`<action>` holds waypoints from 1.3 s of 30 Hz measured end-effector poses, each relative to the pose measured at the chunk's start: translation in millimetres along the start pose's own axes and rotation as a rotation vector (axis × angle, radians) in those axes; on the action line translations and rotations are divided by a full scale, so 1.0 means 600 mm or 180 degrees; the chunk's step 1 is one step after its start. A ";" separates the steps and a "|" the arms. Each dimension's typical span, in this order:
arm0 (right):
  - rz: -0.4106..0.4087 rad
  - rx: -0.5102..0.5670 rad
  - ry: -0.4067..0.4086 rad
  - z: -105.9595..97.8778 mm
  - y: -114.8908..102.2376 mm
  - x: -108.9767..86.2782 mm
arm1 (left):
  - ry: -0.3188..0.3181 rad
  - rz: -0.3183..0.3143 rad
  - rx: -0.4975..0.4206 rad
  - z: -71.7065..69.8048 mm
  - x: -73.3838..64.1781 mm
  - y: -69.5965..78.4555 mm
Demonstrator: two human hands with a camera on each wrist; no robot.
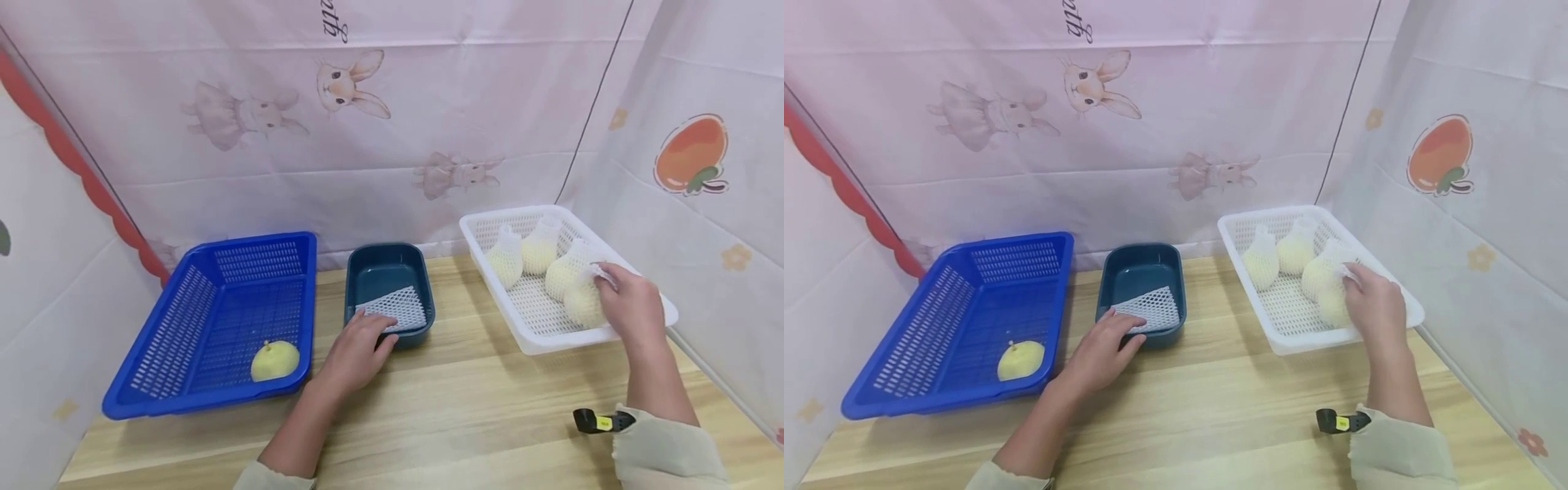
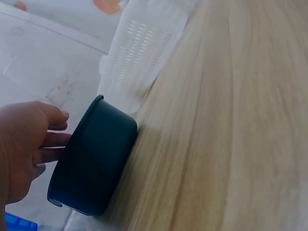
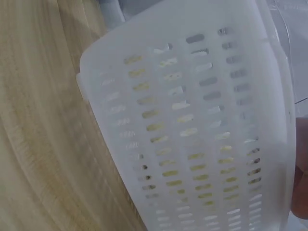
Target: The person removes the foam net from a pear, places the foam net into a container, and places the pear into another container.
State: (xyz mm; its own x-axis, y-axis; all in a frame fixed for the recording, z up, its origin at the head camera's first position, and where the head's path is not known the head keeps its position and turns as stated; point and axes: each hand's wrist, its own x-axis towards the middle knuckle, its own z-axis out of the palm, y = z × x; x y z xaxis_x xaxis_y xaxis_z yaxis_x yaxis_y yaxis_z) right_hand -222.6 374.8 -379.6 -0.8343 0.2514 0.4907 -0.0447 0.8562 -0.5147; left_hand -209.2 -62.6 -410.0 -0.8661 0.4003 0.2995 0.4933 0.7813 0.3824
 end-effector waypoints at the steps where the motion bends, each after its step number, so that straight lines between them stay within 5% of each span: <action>1: -0.0072 0.0046 0.0133 0.002 -0.007 -0.001 | 0.0018 0.0005 -0.0002 0.000 -0.001 0.000; 8: -0.0736 0.0325 0.0990 0.008 -0.065 -0.006 | 0.0118 0.0091 -0.0040 -0.001 -0.003 0.001; 15: -0.1530 0.0706 0.1219 -0.001 -0.134 -0.027 | 0.0141 0.0157 -0.0055 -0.004 -0.007 0.008; 19: -0.2166 0.0983 0.1052 0.004 -0.173 -0.045 | 0.0219 0.0253 -0.0154 -0.009 -0.009 0.016; 24: -0.2661 0.1355 0.0577 0.027 -0.220 -0.073 | 0.0141 0.0231 -0.0320 -0.019 -0.014 0.030; 31: -0.2837 0.1331 -0.0284 0.081 -0.257 -0.116 | -0.0261 0.0157 -0.0654 -0.037 -0.023 0.048; 39: -0.2956 0.1310 -0.0712 0.130 -0.283 -0.152 | -0.0681 0.0180 -0.0779 -0.037 -0.028 0.049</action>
State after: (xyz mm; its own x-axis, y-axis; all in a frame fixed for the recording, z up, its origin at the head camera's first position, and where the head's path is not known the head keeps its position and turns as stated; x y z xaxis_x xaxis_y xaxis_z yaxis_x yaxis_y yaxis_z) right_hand -181.8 171.6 -391.7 -0.4565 -0.5535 0.6966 -0.8707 0.4391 -0.2217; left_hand -178.7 -57.1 -384.4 -0.8213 0.5515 0.1457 0.5234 0.6271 0.5768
